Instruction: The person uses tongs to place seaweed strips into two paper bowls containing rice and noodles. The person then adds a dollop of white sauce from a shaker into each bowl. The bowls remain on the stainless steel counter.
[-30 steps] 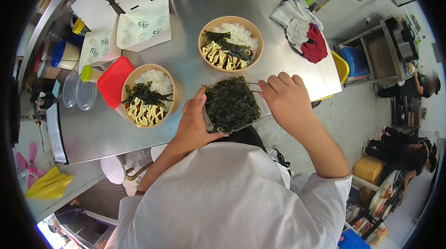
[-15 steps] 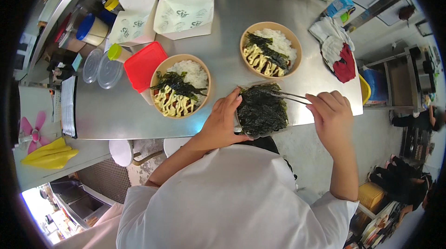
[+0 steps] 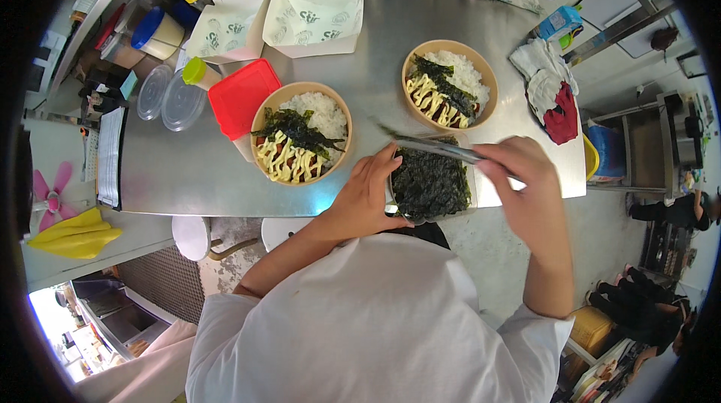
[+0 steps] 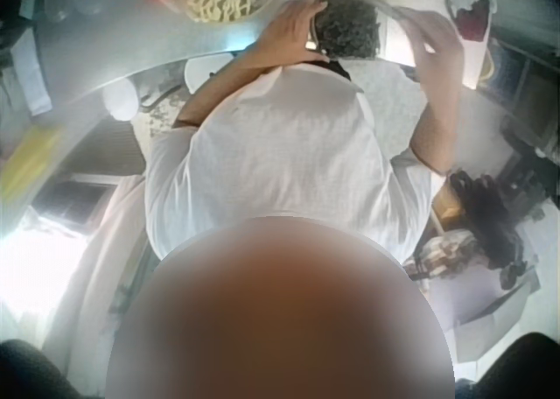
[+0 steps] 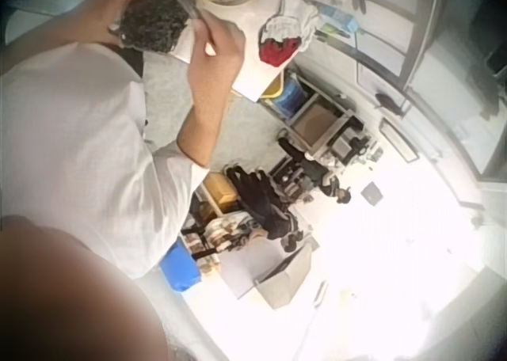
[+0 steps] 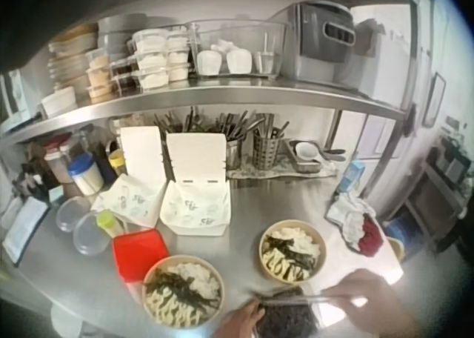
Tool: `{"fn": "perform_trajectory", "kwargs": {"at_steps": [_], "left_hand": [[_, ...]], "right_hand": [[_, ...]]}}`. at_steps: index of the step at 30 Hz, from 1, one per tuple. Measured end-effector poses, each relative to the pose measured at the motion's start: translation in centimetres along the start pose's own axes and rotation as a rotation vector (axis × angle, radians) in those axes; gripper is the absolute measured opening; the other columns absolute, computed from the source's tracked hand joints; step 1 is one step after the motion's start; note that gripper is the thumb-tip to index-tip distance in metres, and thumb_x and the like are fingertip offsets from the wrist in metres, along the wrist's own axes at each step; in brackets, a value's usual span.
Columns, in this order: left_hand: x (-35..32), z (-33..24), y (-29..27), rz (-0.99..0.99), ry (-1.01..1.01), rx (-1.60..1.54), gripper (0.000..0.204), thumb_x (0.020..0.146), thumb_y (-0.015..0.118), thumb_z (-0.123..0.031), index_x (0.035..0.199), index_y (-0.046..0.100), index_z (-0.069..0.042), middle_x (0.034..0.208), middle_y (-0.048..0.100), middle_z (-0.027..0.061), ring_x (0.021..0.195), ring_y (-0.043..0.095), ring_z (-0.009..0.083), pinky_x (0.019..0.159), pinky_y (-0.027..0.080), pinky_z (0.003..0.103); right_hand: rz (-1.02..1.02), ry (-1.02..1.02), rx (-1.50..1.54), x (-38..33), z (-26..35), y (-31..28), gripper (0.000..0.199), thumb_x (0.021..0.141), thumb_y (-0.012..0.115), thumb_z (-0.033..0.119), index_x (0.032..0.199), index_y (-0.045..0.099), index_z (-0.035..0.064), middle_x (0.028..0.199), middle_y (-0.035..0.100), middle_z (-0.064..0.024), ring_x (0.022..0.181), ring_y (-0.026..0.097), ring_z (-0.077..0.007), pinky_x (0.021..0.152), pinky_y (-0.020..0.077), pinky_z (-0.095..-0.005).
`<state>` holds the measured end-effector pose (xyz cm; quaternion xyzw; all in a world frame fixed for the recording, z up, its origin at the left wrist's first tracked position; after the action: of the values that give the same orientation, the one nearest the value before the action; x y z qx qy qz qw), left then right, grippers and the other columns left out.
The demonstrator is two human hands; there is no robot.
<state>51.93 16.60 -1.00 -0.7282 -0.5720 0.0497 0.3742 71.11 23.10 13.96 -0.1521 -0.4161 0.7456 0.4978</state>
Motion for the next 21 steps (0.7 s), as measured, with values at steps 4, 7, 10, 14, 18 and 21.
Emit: {"fn": "perform_trajectory", "kwargs": {"at_steps": [4,7,10,14,18,21], "left_hand": [[-0.1,0.0,0.2,-0.002,0.008,0.086,0.103,0.061,0.086,-0.039,0.134,0.025,0.001,0.140,0.034,0.0298,0.124,0.040,0.0468,0.105,0.031,0.053],[-0.3,0.0,0.2,0.006,-0.011,0.079,0.101,0.061,0.085,-0.037,0.133,0.027,0.004,0.137,0.036,0.0287,0.125,0.039,0.0456,0.106,0.030,0.052],[-0.5,0.2,0.6,0.017,-0.024,0.117,0.101,0.062,0.084,-0.038,0.133,0.027,0.005,0.138,0.036,0.0290,0.126,0.039,0.0449,0.106,0.030,0.053],[-0.5,0.7,1.5,0.106,-0.048,0.224,0.100,0.066,0.081,-0.043,0.134,0.027,0.008,0.142,0.033,0.0301,0.127,0.039,0.0439,0.106,0.030,0.052],[-0.4,0.9,1.6,0.110,-0.021,0.255,0.097,0.071,0.075,-0.047,0.134,0.027,0.009,0.142,0.033,0.0307,0.127,0.039,0.0441,0.106,0.030,0.052],[-0.4,0.9,1.6,0.129,-0.027,0.253,0.094,0.074,0.073,-0.046,0.136,0.027,0.008,0.141,0.034,0.0297,0.129,0.037,0.0439,0.106,0.030,0.051]], "right_hand": [[-0.001,-0.167,-0.019,1.9,3.4,4.5,0.013,0.080,0.068,0.009,0.091,0.069,0.0023,0.079,0.062,-0.0107,0.076,0.060,-0.0287,0.068,0.0476,-0.0368],[0.005,-0.232,-0.140,2.7,5.2,6.9,0.010,0.079,0.068,0.012,0.087,0.068,0.0049,0.076,0.060,-0.0086,0.075,0.061,-0.0279,0.066,0.0481,-0.0375],[0.036,-0.228,-0.236,2.8,6.2,8.0,0.011,0.080,0.067,0.014,0.088,0.068,0.0059,0.077,0.059,-0.0073,0.075,0.061,-0.0265,0.065,0.0490,-0.0375],[0.059,-0.238,-0.311,2.4,7.1,8.5,0.016,0.080,0.067,0.014,0.094,0.067,0.0064,0.080,0.061,-0.0069,0.075,0.062,-0.0265,0.062,0.0504,-0.0379],[0.087,-0.254,-0.341,2.0,7.6,8.5,0.017,0.080,0.067,0.014,0.096,0.066,0.0072,0.080,0.060,-0.0063,0.073,0.061,-0.0263,0.062,0.0504,-0.0380],[0.051,-0.239,-0.345,1.8,7.7,8.0,0.018,0.079,0.067,0.013,0.096,0.066,0.0077,0.080,0.059,-0.0056,0.074,0.061,-0.0259,0.062,0.0500,-0.0374]]}}
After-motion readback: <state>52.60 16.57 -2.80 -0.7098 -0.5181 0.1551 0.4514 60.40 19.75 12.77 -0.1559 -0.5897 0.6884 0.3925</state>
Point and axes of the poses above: each hand's wrist, its own x-axis towards the middle knuckle, its own y-axis out of the palm, z = x × y, the point moved 4 cm from there along x, towards the middle knuckle
